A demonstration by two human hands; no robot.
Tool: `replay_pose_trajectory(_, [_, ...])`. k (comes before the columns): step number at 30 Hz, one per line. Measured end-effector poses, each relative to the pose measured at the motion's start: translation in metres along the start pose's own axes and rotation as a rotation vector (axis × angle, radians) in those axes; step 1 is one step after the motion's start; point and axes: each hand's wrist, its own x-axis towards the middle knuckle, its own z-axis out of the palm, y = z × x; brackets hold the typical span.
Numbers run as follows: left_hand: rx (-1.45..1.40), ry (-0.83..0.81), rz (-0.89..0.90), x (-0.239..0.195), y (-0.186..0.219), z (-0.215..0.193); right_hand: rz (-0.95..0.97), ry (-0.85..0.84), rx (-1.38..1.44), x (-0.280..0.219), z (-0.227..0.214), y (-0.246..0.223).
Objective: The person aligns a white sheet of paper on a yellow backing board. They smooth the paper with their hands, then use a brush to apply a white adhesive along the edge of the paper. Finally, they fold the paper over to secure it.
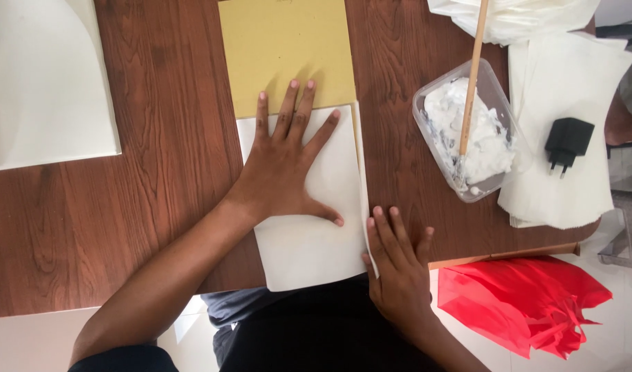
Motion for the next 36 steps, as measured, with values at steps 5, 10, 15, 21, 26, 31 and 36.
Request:
replay_pose_trajectory(5, [-0.009, 0.018, -0.006, 0.001, -0.001, 0.001, -0.099, -0.038, -0.041, 0.006, -0.004, 0.009])
replay_pose_trajectory(10, [0.005, 0.002, -0.007, 0.002, -0.001, 0.000, -0.219, -0.059, -0.006, 0.015, -0.010, 0.016])
replay_pose_trajectory(15, [0.017, -0.007, -0.008, 0.000, -0.003, 0.005, -0.359, -0.102, -0.046, 0.015, -0.010, 0.021])
replay_pose_trajectory(21, [0.057, 0.025, -0.010, 0.000, -0.003, 0.005, -0.438, -0.123, -0.079, 0.019, -0.014, 0.024])
replay_pose_trajectory(26, [0.033, 0.067, -0.007, -0.001, -0.003, 0.008, -0.483, -0.166, -0.026, 0.022, -0.016, 0.029])
replay_pose_trajectory(31, [0.045, 0.012, -0.058, 0.001, 0.000, 0.003, -0.512, -0.171, -0.017, 0.026, -0.015, 0.032])
replay_pose_trajectory(36, [0.045, 0.046, -0.034, -0.001, -0.001, 0.005, -0.540, -0.171, 0.057, 0.027, -0.015, 0.035])
